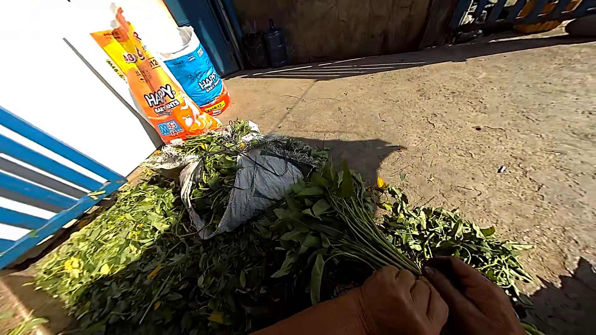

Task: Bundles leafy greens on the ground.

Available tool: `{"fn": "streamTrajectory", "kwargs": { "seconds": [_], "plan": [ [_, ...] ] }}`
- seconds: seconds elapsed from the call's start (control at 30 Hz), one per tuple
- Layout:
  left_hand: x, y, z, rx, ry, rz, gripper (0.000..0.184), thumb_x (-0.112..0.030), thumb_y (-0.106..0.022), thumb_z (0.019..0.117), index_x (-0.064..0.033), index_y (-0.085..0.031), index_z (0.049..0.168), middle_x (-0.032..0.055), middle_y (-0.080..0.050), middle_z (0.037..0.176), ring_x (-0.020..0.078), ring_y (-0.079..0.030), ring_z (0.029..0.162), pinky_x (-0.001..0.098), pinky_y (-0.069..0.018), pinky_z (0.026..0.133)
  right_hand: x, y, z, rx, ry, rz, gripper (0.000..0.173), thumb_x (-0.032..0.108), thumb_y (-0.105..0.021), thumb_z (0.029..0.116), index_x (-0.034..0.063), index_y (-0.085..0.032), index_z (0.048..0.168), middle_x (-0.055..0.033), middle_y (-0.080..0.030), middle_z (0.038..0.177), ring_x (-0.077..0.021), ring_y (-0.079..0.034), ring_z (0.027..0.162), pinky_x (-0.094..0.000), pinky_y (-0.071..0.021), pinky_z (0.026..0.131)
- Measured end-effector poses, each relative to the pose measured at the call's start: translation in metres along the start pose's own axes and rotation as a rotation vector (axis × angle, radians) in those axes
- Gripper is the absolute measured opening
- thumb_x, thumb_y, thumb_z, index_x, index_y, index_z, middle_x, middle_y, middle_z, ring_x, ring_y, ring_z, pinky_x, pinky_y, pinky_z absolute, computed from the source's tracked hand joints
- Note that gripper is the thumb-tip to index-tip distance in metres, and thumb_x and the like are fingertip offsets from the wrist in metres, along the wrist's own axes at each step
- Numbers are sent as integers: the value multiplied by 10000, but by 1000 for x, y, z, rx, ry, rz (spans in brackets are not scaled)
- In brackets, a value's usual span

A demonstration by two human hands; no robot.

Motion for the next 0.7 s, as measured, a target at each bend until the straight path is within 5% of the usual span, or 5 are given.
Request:
{"fn": "streamTrajectory", "kwargs": {
  "seconds": [0.2, 0.3, 0.4, 0.5, 0.7],
  "plan": [
    [5, -2, 3, 13, -36, -37, 190, -85, -533, 965, -46, -686, 859, 43, -615, 649, 181, -565, 546, 308, -447, 490, -7, -1, 5, -28, -21, -2, 197, 286, -595, 983, 122, -697, 1018, 60, -693, 807, -20, -645, 704, -238, -548, 631],
    [18, -11, -3, 207, 347, -333, 141, -153, -579, 921, -68, -643, 828, 26, -588, 603, 173, -611, 513, 345, -494, 441, -7, -2, 0, -106, 40, 52, 230, 318, -571, 1009, 133, -698, 1059, 79, -708, 828, -5, -664, 720, -210, -569, 631],
    [35, -24, -21, 517, 987, -1034, 171, -133, -533, 986, -16, -656, 965, 17, -563, 649, 112, -544, 540, 290, -480, 525, -4, 1, -11, -116, 144, 167, 225, 214, -508, 1019, 94, -678, 1106, 37, -728, 941, -44, -691, 828, -230, -589, 704],
    [34, -32, -37, 451, 1434, -1535, 77, -82, -561, 1008, -37, -617, 981, -24, -501, 587, 80, -503, 440, 240, -477, 425, -3, 1, -24, -80, 204, 175, 221, 193, -603, 937, 89, -685, 1113, -10, -694, 1019, -73, -655, 816, -245, -571, 663],
    [33, -34, -42, 335, 1556, -1661, 57, -44, -588, 988, -27, -622, 946, -13, -488, 565, 72, -491, 432, 217, -456, 410, 2, -7, -30, -262, 308, 21, 104, 217, -738, 924, 123, -780, 928, 7, -707, 979, -67, -674, 892, -215, -596, 758]
  ]
}}
Point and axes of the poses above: each hand's wrist, its own z-axis towards the middle knuckle, its own y-axis out of the back of the hand, x = y × z, the point moved 7 cm from there along z, towards the middle knuckle
